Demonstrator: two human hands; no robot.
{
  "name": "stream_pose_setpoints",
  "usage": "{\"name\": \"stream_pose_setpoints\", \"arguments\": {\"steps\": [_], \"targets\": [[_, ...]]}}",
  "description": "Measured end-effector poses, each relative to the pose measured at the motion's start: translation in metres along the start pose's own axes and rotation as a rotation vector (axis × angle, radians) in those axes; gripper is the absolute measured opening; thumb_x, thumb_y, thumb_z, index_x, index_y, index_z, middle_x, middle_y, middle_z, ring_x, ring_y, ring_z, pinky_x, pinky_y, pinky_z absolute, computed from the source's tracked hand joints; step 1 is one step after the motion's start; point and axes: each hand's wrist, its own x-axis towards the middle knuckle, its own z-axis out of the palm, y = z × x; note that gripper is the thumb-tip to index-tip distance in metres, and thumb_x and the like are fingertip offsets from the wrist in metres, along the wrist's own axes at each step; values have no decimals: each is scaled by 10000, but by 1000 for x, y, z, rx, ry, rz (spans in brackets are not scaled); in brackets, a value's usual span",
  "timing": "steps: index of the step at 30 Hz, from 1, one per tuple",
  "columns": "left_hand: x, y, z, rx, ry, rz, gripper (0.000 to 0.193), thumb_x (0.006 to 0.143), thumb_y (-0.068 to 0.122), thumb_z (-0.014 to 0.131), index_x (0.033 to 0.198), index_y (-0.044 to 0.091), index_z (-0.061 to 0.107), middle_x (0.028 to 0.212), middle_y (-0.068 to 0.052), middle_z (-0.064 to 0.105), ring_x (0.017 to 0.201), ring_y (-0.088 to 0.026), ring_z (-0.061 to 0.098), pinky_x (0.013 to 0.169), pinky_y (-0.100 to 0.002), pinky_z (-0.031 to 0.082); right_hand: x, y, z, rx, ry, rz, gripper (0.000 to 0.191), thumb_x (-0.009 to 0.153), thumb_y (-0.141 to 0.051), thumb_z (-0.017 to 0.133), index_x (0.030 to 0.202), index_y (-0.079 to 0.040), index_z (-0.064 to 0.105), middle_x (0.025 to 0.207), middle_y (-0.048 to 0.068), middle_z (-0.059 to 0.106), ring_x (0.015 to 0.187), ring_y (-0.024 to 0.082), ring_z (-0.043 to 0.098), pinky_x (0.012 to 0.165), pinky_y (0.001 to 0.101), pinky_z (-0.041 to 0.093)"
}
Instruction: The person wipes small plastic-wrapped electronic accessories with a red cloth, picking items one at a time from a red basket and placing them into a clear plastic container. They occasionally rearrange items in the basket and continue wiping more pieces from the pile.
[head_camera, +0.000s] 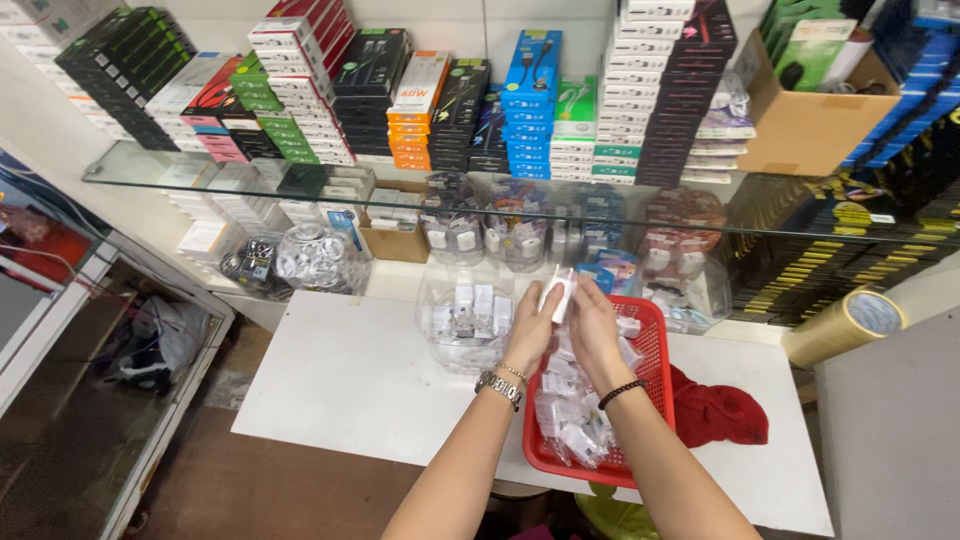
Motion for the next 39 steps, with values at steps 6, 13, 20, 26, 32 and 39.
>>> {"name": "stream_pose_setpoints", "arguments": {"steps": [6,13,20,26,32,39], "targets": [[11,27,-45,33,175,-83,464,1067,462,456,1260,43,413,1110,-170,620,1001,-252,613,866,-340,496,2,-3,60,-747,-121,60,481,959,-303,680,1335,-3,651,1223,106,723,1101,139,642,944,287,493],[28,38,-113,24,88,-175,472,1043,460,371,1243,85,578,1150,-77,650,1010,-202,631,805,-384,531,41,4,89,-1059,-289,149,436,926,-254,691,1312,-54,664,1039,144,758,917,236,674,792,329,550],[48,1,-169,187,279,-49,399,1058,338,460,1102,42,723,1097,-109,752,1032,-200,675,928,-334,508,52,63,91,-1907,-962,-604,274,817,-48,626,1040,-135,761,1114,22,690,1126,265,589,906,356,542],[44,-18,-170,141,192,-136,324,1029,293,539,1099,37,725,1039,-99,774,972,-192,724,858,-320,555,54,112,84,-1913,-1163,-533,197,850,-46,617,1031,-52,697,1169,94,636,1141,299,586,927,372,534],[37,-17,-166,142,183,-34,309,1040,279,544,1066,26,720,1018,-97,778,981,-181,742,852,-321,563,43,113,66,-1707,-910,-418,297,765,-1,624,1058,13,676,1148,176,613,1134,339,609,963,387,529],[40,6,-140,308,357,184,212,1028,174,553,1041,39,716,1037,-87,780,915,-191,709,830,-341,538,33,76,82,-1521,-702,-480,229,860,-72,665,1065,13,721,1174,181,706,1144,339,631,986,411,499]]}}
